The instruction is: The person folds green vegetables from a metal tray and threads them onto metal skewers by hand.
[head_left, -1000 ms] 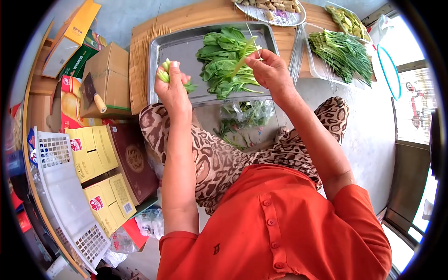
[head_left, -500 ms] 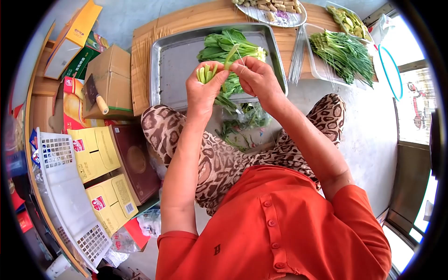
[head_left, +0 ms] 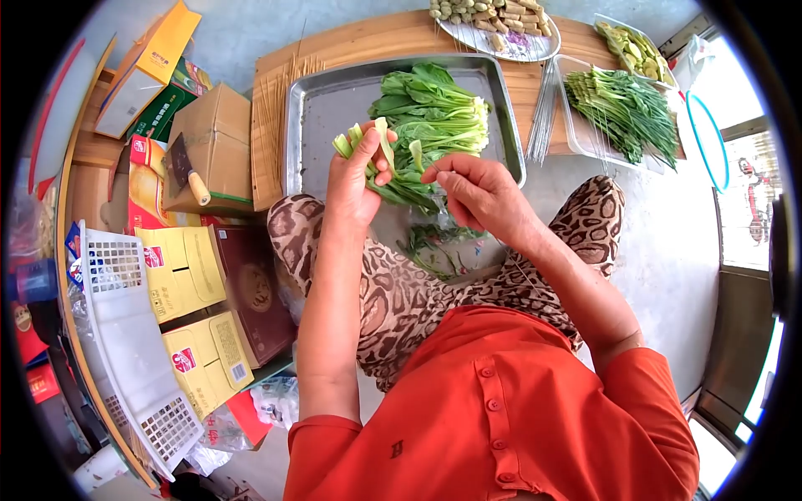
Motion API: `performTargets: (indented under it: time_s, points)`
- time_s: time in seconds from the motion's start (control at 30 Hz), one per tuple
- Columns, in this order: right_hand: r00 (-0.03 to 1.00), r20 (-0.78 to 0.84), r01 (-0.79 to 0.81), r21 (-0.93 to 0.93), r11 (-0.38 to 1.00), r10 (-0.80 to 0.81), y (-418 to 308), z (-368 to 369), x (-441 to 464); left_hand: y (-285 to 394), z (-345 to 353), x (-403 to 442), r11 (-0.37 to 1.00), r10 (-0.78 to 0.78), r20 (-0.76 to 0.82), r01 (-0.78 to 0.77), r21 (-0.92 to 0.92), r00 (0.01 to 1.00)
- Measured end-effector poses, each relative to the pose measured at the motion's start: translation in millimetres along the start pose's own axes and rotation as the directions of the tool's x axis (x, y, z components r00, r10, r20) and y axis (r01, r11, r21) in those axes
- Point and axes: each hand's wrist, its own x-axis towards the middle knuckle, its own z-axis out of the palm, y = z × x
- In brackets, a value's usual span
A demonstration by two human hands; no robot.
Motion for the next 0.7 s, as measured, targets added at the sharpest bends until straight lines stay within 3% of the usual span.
performTargets:
  time_s: [0.17,0.7]
  points:
    - [0.999,-0.010,-0.048,-0.084,0.995,0.048,-0.2,2.8,-2.1,2.1,1.2,-2.3,1.000,0.006,0.003,-0.006,-0.003,1.000]
    - [0.998,-0.012,-0.057,-0.075,0.996,0.057,-4.1,4.9,3.9,2.5,-2.7,0.7,1.000,-0.016,0.033,0.016,-0.009,0.999]
